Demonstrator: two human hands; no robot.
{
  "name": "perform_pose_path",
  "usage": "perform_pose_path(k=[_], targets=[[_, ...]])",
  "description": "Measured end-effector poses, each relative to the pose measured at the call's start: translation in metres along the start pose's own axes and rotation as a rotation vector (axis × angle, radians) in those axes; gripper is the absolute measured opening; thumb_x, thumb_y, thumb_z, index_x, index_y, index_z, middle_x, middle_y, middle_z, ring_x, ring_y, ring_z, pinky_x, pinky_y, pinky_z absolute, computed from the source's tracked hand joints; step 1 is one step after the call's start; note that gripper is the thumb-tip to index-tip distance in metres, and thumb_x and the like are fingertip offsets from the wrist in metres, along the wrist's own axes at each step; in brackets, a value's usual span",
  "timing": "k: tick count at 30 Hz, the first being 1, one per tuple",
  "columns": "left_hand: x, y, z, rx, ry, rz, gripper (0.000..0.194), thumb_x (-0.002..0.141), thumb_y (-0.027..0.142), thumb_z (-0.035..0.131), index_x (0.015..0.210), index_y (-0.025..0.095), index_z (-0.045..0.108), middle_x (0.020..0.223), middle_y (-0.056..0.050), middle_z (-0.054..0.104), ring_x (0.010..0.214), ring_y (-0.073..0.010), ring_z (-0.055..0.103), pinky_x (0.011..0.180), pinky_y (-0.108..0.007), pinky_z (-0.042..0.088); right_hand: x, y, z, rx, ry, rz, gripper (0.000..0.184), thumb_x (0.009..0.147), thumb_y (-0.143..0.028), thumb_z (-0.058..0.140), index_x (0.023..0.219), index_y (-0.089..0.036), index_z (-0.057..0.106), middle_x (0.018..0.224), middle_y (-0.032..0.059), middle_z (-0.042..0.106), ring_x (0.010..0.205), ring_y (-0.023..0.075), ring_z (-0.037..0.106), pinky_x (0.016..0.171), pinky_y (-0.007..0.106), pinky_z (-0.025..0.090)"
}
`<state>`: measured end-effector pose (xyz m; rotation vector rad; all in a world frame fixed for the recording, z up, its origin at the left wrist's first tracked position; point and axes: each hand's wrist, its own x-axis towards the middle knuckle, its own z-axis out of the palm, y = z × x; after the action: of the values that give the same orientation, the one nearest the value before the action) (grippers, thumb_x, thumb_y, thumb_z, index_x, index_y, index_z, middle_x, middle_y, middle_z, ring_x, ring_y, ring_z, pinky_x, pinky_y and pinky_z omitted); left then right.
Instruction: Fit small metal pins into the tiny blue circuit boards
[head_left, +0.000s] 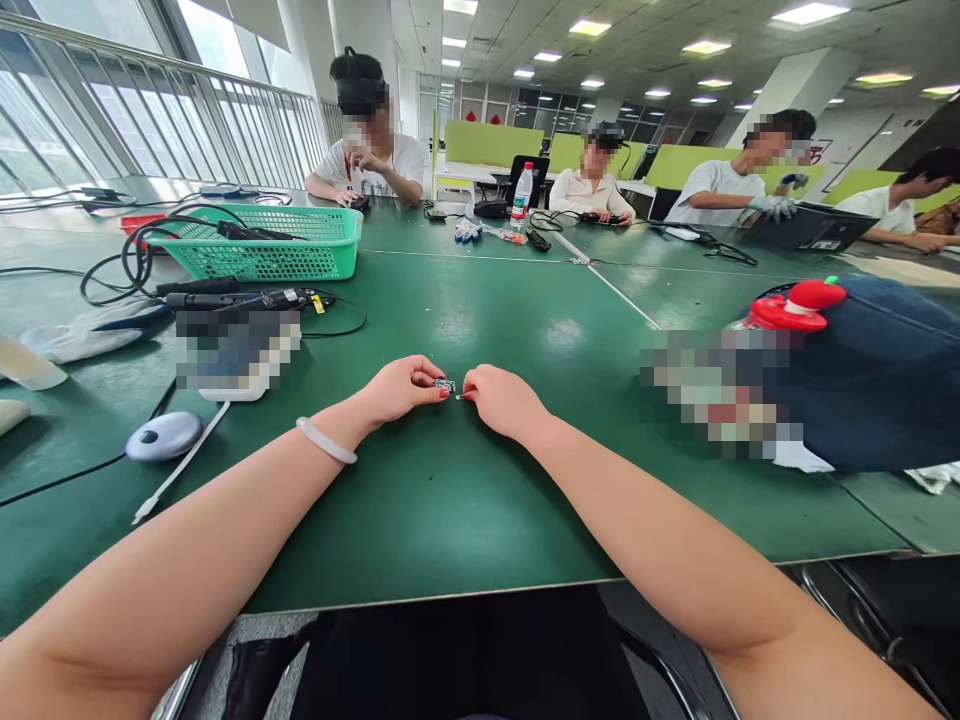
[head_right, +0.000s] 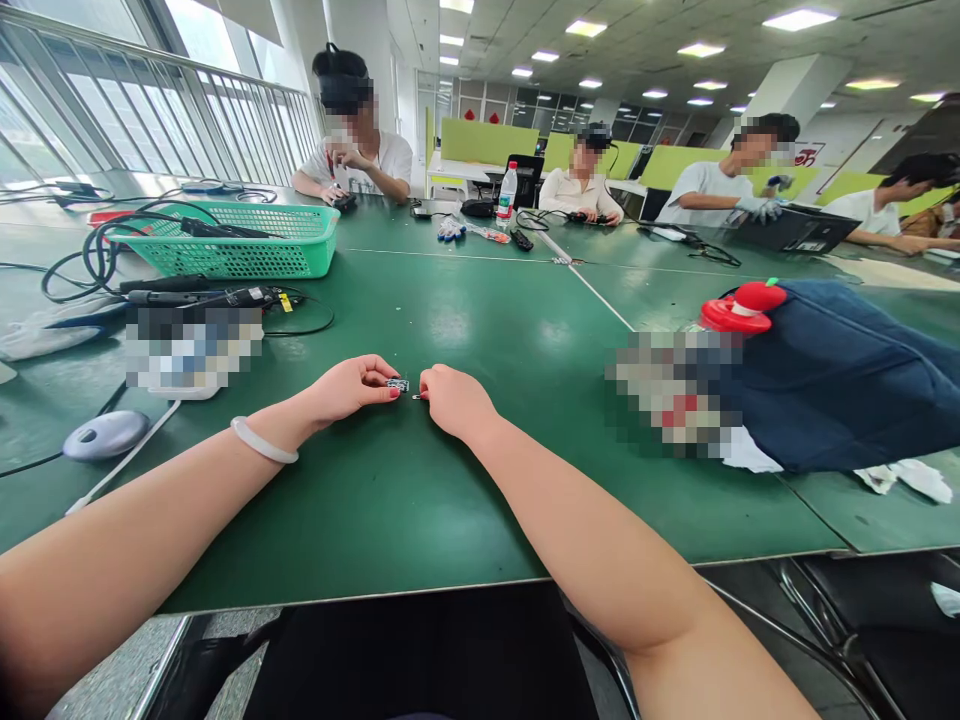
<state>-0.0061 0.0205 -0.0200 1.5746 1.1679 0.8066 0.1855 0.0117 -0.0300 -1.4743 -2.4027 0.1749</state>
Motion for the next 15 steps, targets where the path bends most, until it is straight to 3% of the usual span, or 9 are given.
perform_pose_path(k=[4, 7, 11, 15], targets=[[-0.001, 0.003, 0.0, 0.018, -0.005, -0.017, 0.034, 0.057, 0.029, 0.076, 0.082, 0.015, 0.059, 0.072, -0.002, 0.066, 0.07, -0.015, 0.062, 0.073, -0.032, 0.045, -0.001, 0.001, -0.004, -0.031, 0.004, 0.049, 0.014, 0.084, -0.017, 0.047, 0.076, -0.019, 0.058, 0.084, 0.0031, 0.059, 0.065, 0.0122, 0.051, 0.056, 0.024, 0.032], [-0.003, 0.006, 0.002, -0.003, 0.0, -0.032, 0.034, 0.056, 0.027, 0.077, 0.081, 0.015, 0.058, 0.071, -0.001, 0.066, 0.069, -0.0145, 0.061, 0.073, -0.032, 0.045, -0.003, 0.001, -0.011, 0.009, 0.113, 0.108, 0.017, 0.087, -0.019, 0.044, 0.075, -0.019, 0.056, 0.083, 0.0023, 0.058, 0.067, 0.0124, 0.051, 0.057, 0.024, 0.033], [-0.005, 0.01, 0.004, -0.073, -0.004, -0.018, 0.033, 0.056, 0.025, 0.077, 0.08, 0.015, 0.057, 0.069, 0.0, 0.065, 0.068, -0.0135, 0.061, 0.074, -0.032, 0.045, -0.008, -0.01, -0.019, 0.1, 0.306, 0.032, 0.017, 0.089, -0.019, 0.04, 0.081, -0.02, 0.056, 0.088, 0.0016, 0.059, 0.074, 0.0121, 0.053, 0.062, 0.023, 0.034], [-0.006, 0.012, 0.005, -0.123, -0.033, -0.012, 0.032, 0.055, 0.023, 0.077, 0.078, 0.016, 0.056, 0.07, 0.001, 0.065, 0.069, -0.013, 0.061, 0.076, -0.032, 0.045, -0.011, -0.021, -0.02, 0.13, 0.315, -0.056, 0.017, 0.089, -0.019, 0.041, 0.082, -0.019, 0.056, 0.088, 0.0013, 0.06, 0.074, 0.0115, 0.053, 0.062, 0.022, 0.035]])
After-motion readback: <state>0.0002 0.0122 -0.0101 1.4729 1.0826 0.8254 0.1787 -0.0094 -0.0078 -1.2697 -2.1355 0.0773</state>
